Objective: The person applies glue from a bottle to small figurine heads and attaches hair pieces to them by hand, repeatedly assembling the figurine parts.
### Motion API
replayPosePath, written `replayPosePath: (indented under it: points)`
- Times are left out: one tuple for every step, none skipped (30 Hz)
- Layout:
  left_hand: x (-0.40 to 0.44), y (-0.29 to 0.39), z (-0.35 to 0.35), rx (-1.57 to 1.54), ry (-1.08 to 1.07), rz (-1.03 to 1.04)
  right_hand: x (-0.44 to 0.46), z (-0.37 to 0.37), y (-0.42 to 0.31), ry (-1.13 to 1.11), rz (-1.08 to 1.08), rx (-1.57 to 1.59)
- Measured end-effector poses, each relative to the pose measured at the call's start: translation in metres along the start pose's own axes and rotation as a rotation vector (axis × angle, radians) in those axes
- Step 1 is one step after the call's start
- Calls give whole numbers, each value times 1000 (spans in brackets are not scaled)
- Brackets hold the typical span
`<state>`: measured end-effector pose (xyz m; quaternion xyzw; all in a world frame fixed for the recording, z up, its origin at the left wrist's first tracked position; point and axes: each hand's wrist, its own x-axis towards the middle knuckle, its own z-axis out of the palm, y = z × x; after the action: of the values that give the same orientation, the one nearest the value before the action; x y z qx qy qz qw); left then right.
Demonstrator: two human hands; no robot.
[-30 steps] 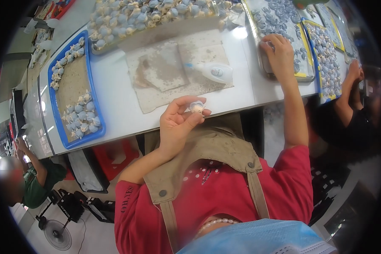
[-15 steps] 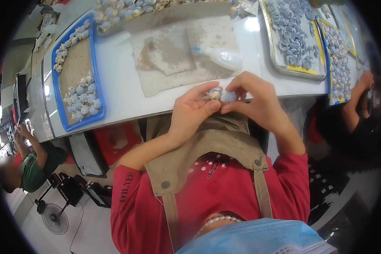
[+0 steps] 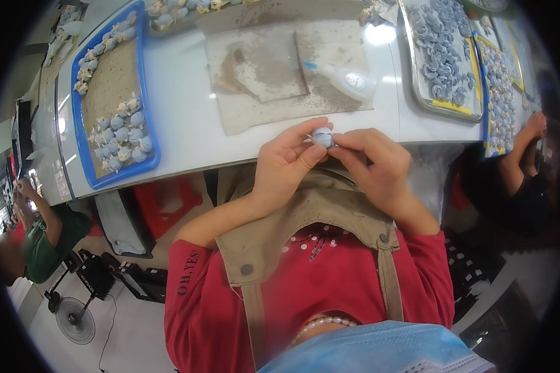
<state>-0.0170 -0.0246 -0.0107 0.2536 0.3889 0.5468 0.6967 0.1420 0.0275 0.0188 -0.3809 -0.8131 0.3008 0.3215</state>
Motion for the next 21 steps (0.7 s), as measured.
replayPosePath:
  points:
    - [0, -1, -1, 36, -9, 4, 0, 1, 0, 2, 4, 1]
    - [-1, -1, -1, 37, -10, -1, -1, 2, -1, 8, -76, -74]
    - [-1, -1, -2, 34, -8, -14, -2, 2, -1, 14, -156, -148]
    - [-1, 0, -1, 32, -7, -25, -2, 2, -2, 16, -152, -147]
    - [-1, 0, -1, 34, -7, -29, -1, 0, -2, 2, -182, -166]
    - [-1, 0, 0, 40, -8, -33, 0, -1, -2, -12, -212, -184]
    - [-1, -1, 0, 47, -8, -39, 0, -3, -3, -11, -209, -181]
    - [-1, -1, -1, 50, -7, -42, 1, -4, -4, -28, -207, -190]
    - [-1, -2, -3, 88, -30, -35, 1, -5, -4, -45, -205, -198]
    - [-1, -2, -4, 127, -52, -29, 0, -6, -3, -43, -202, -195]
    - [-1, 0, -1, 132, -53, -29, 0, -6, -3, 6, -133, -98]
    - [-2, 4, 4, 148, -52, 7, 1, -7, -2, 53, -67, 0]
    - [-2, 7, 9, 165, -49, 42, -1, -6, -1, 55, -70, 4]
    - [-2, 7, 12, 168, -48, 42, -5, -5, 0, 83, -61, -8]
    - [-1, 7, 15, 119, -41, 38, -8, -4, 0, 115, -51, -21]
    - [1, 6, 17, 70, -37, 33, -8, -5, 0, 121, -48, -20]
    - [1, 5, 17, 75, -42, 26, -9, -6, 0, 123, -120, -85]
    - [1, 3, 16, 104, -55, 44, -10, -7, -1, 125, -189, -151]
    - [1, 3, 15, 132, -69, 62, -9, -8, -3, 132, -179, -152]
    - [0, 3, 15, 138, -76, 54, -7, -10, -5, 123, -215, -158]
    - [-1, 4, 16, 162, -73, 69, -6, -11, -6, 110, -253, -164]
